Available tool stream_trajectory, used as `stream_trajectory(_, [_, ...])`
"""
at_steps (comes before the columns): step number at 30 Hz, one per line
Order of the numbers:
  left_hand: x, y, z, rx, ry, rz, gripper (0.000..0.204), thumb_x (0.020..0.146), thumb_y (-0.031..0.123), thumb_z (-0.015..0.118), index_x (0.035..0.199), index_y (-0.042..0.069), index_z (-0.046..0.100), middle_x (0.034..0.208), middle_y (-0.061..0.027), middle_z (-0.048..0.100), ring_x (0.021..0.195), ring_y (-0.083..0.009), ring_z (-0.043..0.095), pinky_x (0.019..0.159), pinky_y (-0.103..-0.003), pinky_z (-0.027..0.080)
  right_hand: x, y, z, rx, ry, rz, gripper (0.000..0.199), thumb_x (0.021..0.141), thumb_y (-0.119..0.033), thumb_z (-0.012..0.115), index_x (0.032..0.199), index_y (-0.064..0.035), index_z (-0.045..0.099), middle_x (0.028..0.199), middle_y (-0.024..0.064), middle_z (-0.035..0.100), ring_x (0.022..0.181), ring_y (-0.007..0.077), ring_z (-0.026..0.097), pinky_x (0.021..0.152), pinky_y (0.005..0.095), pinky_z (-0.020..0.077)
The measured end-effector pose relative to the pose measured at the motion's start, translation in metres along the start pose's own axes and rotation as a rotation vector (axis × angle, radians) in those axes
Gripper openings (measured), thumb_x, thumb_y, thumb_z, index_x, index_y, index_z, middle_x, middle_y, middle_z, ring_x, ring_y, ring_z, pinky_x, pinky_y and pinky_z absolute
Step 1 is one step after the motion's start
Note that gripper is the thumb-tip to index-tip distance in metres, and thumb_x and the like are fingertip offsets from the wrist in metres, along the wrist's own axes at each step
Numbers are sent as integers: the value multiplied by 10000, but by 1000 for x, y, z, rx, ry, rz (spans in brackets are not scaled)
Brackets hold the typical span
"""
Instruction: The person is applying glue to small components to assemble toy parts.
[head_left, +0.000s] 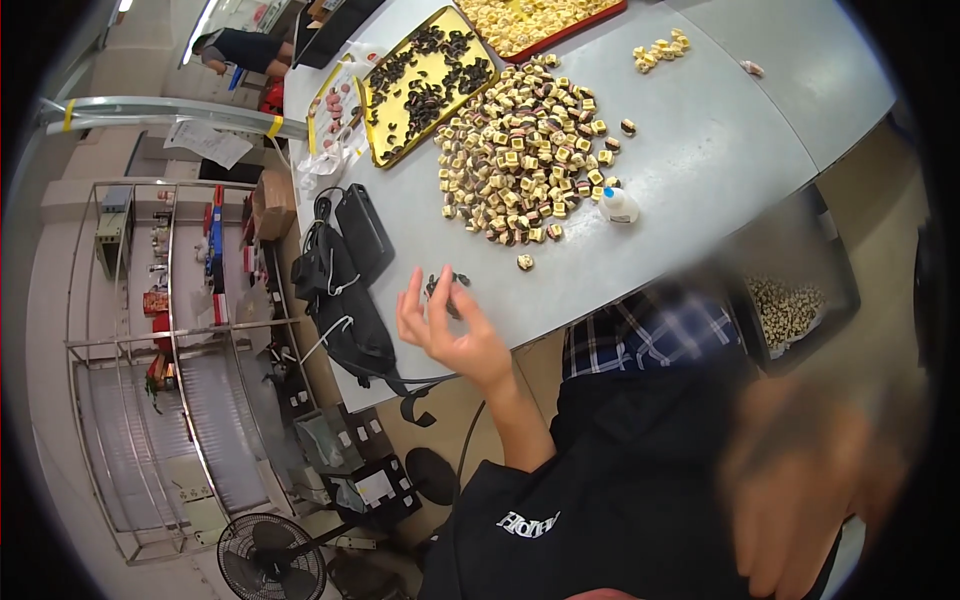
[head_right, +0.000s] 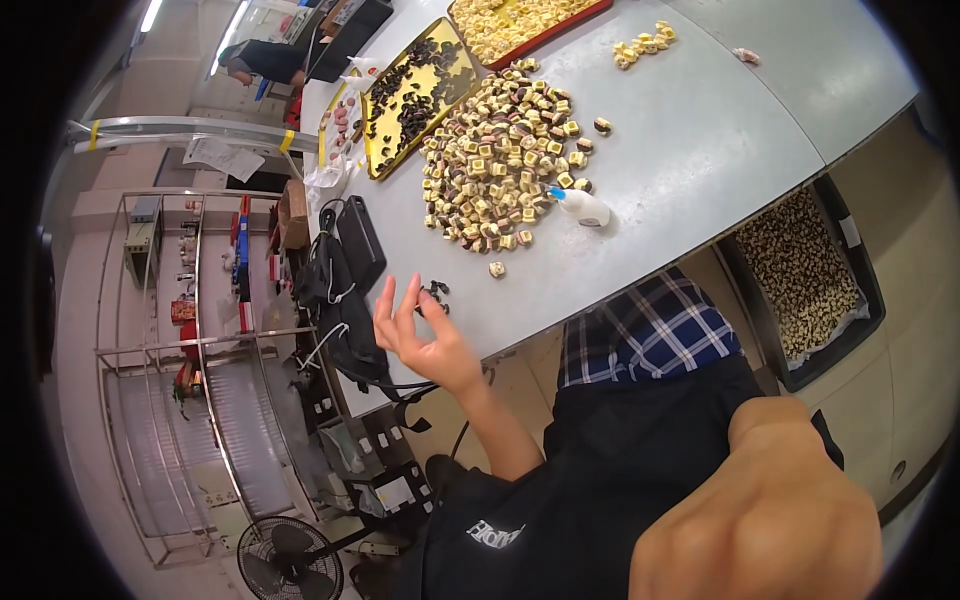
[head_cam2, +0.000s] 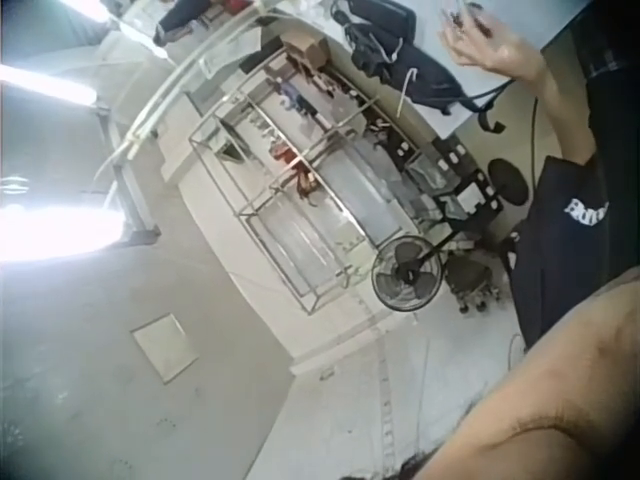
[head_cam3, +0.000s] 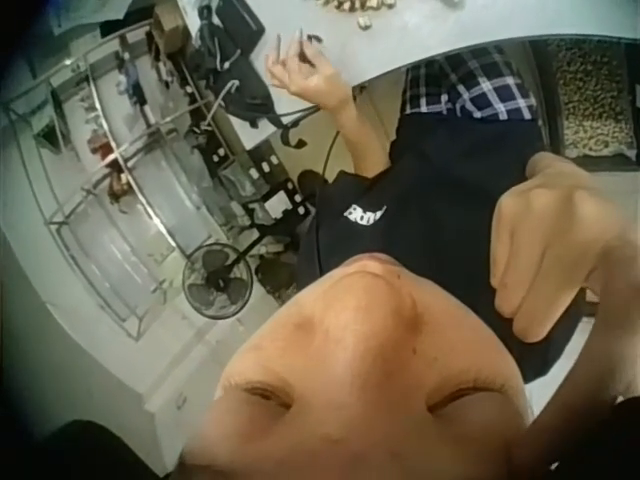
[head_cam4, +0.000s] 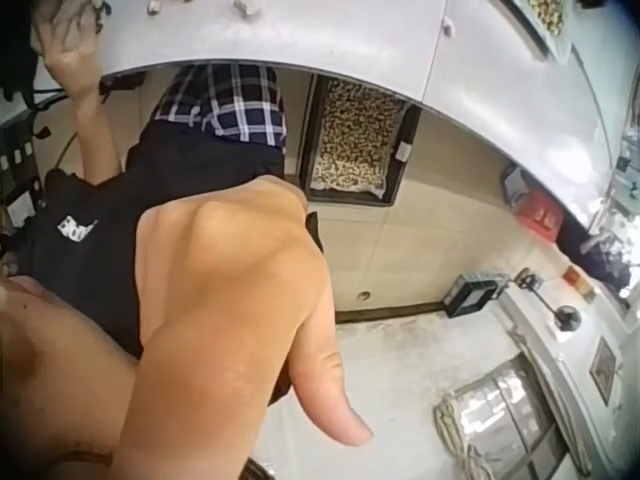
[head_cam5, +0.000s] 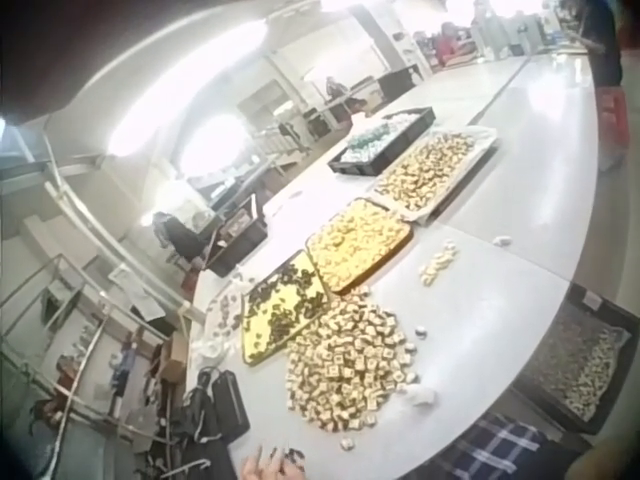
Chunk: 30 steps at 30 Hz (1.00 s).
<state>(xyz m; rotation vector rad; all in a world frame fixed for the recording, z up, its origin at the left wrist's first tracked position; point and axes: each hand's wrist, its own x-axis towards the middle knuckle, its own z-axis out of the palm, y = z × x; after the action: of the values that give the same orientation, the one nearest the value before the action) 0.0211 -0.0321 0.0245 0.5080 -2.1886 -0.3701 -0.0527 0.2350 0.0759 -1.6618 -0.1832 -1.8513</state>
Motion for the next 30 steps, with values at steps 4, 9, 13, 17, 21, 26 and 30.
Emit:
stream_trajectory(4, [-6,-15,-14,113,9,-61,189,787,57,587,959,88,657,1177,-61,508,1163,-277,326,942,-396,315,0,2,1,27,21,-33,329,903,-224,477,774,62,575,561,143,523,425,212,460,367,311,318])
stream_trajectory(9, [-10,-20,-12,173,-45,-71,189,772,99,625,958,101,656,1197,-60,489,1184,-293,294,968,-413,287,4,6,7,53,43,-67,330,903,-216,480,765,66,580,560,145,527,421,209,460,362,308,315])
stream_trajectory(13, [-8,-19,-5,222,-108,-58,181,754,134,658,934,115,667,1217,-60,473,1198,-307,272,981,-430,267,10,6,15,56,57,-88,331,904,-210,484,758,69,585,560,147,530,419,206,461,357,306,312])
stream_trajectory(17, [-9,-27,-2,164,-122,-63,156,723,120,677,877,94,681,1206,-84,483,1214,-349,253,963,-481,256,16,8,25,58,67,-103,332,904,-204,487,751,72,589,559,149,533,416,204,461,353,304,309])
stream_trajectory(21, [-8,-33,-5,142,-90,-57,118,733,109,666,848,93,687,1191,-77,500,1205,-345,270,965,-476,250,24,12,36,66,74,-112,333,904,-197,490,744,75,593,559,151,536,413,201,462,348,302,307])
stream_trajectory(26, [-10,-30,-3,101,-65,-42,104,759,148,660,848,100,686,1146,-56,528,1181,-303,305,973,-413,283,34,14,53,64,94,-122,334,905,-190,494,736,79,599,558,153,540,410,198,462,343,300,303])
stream_trajectory(30, [-9,-27,-5,-18,18,-36,115,759,129,654,861,82,680,1059,-52,583,1130,-313,379,942,-407,322,45,15,63,82,102,-116,336,905,-183,497,729,82,603,558,155,543,407,196,463,338,298,301])
